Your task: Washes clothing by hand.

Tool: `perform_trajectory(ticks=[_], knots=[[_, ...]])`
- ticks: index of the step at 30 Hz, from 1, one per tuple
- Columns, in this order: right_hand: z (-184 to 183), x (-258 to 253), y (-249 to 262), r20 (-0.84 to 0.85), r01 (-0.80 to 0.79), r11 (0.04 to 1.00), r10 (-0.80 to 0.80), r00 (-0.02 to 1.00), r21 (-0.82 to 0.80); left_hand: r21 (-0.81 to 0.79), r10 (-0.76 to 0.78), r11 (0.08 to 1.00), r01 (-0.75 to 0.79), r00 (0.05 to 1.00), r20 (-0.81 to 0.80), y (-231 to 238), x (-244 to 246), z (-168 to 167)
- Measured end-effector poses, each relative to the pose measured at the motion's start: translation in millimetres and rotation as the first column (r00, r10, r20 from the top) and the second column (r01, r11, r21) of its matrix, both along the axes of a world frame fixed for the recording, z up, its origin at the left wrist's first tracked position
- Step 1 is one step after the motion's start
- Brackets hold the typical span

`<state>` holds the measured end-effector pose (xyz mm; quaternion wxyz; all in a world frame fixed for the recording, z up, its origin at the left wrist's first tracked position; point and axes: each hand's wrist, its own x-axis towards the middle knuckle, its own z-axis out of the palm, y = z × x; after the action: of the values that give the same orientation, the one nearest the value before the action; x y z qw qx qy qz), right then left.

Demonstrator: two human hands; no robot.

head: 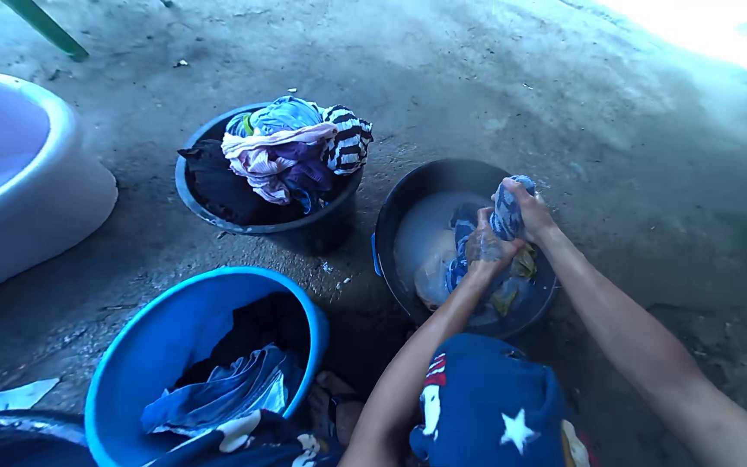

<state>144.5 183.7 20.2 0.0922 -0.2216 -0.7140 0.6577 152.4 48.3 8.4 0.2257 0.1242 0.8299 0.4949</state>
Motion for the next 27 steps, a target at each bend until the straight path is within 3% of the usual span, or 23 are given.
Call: perform_trajectory(ticks=[3,6,8,10,11,14,16,18,20,22,24,26,27], knots=[[23,13,18,-0.047,-0.25,0.962,0.246,0.968,-0.106,0.075,-0.151,0.986,0.151,0.989,-0.003,-14,-4,22],[33,14,35,-0.429,-0.589,0.75,0.445,0.786,-0.301,0.401,-0.221,0.903,0.155,0.968,0.122,-25,-2,34],[35,0,25,-0.667,-0.676,0.625,0.315,0.675,-0.389,0.634,-0.4,0.754,0.172,0.886,0.235,-35,0,43],[40,-19,-1,-0.753,-0.683,0.587,0.181,0.633,-0.434,0.819,-0.609,0.537,0.201,0.765,0.211,-41,-1,39],[47,-23,-19,-0.767,-0.689,0.601,0.186,0.614,-0.406,0.9,-0.694,0.399,0.176,0.699,0.171,-41,0,32],[64,-17,-57,-0.805,-0.827,0.536,0.408,0.431,-0.171,0.998,-0.849,0.02,-0.055,0.526,0.046,-37,7,10],[68,-23,-75,-0.876,-0.921,0.347,0.369,0.31,-0.18,0.98,-0.885,-0.142,-0.141,0.462,-0.062,-38,8,2],[81,-32,-86,-0.928,-0.965,0.155,0.277,0.248,-0.211,0.968,-0.883,-0.214,-0.134,0.451,-0.133,-39,10,5],[89,-44,-83,-0.924,-0.985,0.086,0.342,0.169,-0.148,0.971,-0.86,-0.229,-0.075,0.482,-0.166,-39,8,11],[93,-56,-61,-0.827,-0.974,0.177,0.52,0.214,-0.141,0.99,-0.817,-0.138,0.007,0.564,-0.118,-42,-1,18],[94,-55,-37,-0.636,-0.881,0.431,0.627,0.449,-0.196,0.995,-0.753,0.077,0.061,0.658,0.018,-44,-15,23],[93,-50,-29,-0.381,-0.686,0.69,0.585,0.716,-0.23,0.924,-0.645,0.368,0.104,0.744,0.173,-43,-24,26],[90,-48,-27,-0.257,-0.596,0.78,0.546,0.797,-0.192,0.858,-0.59,0.498,0.123,0.773,0.232,-40,-26,26]])
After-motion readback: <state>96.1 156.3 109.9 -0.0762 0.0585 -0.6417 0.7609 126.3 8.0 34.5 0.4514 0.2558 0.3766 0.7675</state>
